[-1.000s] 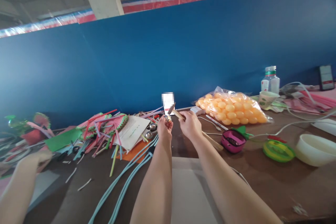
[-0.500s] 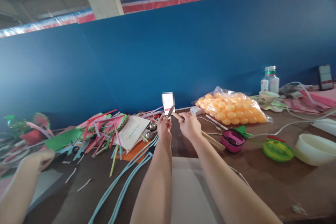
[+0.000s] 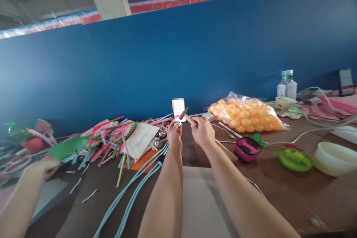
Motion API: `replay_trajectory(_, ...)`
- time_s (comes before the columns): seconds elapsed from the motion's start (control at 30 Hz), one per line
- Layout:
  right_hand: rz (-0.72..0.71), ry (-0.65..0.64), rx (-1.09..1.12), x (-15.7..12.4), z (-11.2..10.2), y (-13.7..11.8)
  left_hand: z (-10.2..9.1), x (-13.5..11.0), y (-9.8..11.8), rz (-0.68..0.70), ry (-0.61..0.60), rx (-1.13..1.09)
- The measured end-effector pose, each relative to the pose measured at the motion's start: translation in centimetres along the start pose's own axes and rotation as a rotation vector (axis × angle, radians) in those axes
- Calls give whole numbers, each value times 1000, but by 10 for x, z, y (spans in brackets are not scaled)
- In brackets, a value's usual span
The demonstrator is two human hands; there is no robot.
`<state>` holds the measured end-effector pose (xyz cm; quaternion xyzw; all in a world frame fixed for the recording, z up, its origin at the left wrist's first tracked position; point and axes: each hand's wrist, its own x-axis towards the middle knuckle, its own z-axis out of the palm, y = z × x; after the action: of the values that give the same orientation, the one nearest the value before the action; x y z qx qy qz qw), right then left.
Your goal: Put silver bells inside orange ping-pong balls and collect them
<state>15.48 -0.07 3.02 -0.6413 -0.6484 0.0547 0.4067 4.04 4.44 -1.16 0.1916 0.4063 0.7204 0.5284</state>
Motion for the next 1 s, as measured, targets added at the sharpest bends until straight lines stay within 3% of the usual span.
replay_trajectory(0.17, -15, -3, 13, -1, 2, -1, 0, 1, -2, 67, -14, 1)
replay_trajectory(0.47, -115, 189, 166, 0, 0, -1, 2, 3, -4, 146, -111, -69)
replay_trajectory(1.0, -129, 50, 83, -2, 3, -1, 4, 2, -3, 211, -128, -142)
